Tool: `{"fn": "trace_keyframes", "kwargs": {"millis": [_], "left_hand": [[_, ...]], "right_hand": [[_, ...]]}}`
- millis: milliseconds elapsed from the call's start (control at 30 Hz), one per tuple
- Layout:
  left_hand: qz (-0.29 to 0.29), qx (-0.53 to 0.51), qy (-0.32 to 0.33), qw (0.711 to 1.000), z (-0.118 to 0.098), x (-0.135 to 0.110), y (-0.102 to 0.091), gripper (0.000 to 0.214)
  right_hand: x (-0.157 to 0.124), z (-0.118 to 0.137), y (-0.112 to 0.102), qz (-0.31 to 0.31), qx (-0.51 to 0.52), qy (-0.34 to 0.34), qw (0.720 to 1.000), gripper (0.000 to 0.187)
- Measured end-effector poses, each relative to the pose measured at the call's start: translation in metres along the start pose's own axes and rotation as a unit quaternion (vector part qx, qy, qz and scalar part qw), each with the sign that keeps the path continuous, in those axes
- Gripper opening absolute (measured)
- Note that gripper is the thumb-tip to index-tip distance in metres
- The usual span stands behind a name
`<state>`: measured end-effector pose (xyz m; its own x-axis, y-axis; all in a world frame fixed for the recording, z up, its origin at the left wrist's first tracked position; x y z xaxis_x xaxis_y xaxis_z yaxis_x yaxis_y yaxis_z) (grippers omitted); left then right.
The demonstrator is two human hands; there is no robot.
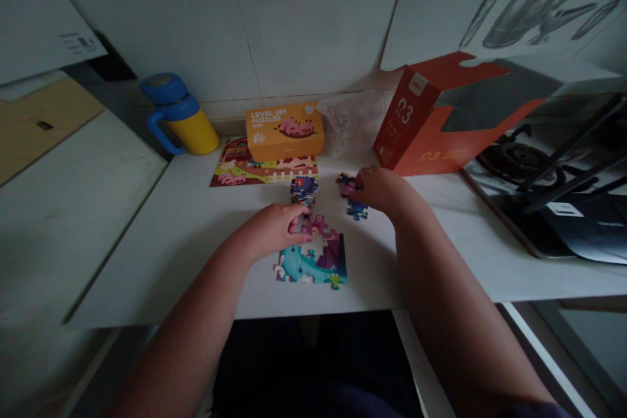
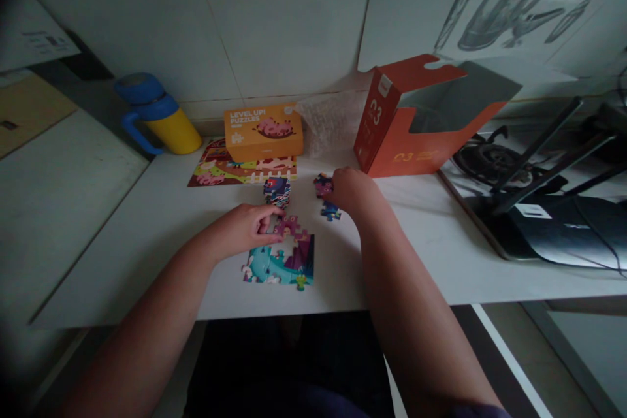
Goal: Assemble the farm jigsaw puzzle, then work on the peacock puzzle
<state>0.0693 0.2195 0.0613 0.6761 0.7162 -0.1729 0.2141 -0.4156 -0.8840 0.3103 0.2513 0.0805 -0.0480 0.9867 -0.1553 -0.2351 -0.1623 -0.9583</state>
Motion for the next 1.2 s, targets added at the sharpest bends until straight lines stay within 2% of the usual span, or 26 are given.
{"fn": "trace_keyframes", "kwargs": {"millis": [167,400,533,600,700,867,1033,1200], "left_hand": [[0.001,0.015,0.001,1.0,-0.003,0.0,-0.002,0.047],[-0.004,0.022,0.0,1.0,-0.004,0.0,-0.003,0.048],[-0.007,0.019,-0.003,1.0,-0.002,0.001,-0.001,0.049],[-0.01,0.022,-0.006,1.0,-0.001,0.002,-0.001,0.047],[-0.011,0.034,-0.013,0.999,-0.001,0.003,0.0,0.044],[-0.017,0.027,-0.023,0.999,-0.001,0.003,0.0,0.041],[-0.028,0.031,-0.031,0.999,0.001,0.004,0.0,0.039],[-0.032,0.024,-0.031,0.999,0.004,0.005,0.001,0.041]], "right_hand": [[-0.001,0.004,-0.004,-0.026,0.037,-0.005,0.999,0.039],[0.002,0.014,-0.005,-0.015,0.098,-0.018,0.995,0.019],[0.001,0.022,0.0,-0.017,0.094,-0.022,0.995,0.036],[-0.002,0.029,0.005,-0.019,0.056,-0.017,0.998,0.048],[-0.008,0.039,0.007,-0.03,0.006,-0.011,0.999,0.054],[-0.013,0.049,0.01,-0.009,0.0,-0.029,1.0,0.048],[-0.013,0.047,0.008,0.015,0.056,-0.021,0.998,0.044],[-0.016,0.05,0.007,0.047,0.106,-0.028,0.993,0.032]]}}
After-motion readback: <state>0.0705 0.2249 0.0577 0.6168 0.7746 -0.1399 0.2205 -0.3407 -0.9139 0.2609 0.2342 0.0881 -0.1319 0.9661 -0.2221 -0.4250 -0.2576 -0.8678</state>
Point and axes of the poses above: each hand's wrist, its own x-axis towards the middle knuckle, its own y-axis out of the palm, z = x × y, the point moved 7 cm from there along x, towards the middle knuckle, and after that the axes turned 11 degrees about x, right-handed, at the moved point
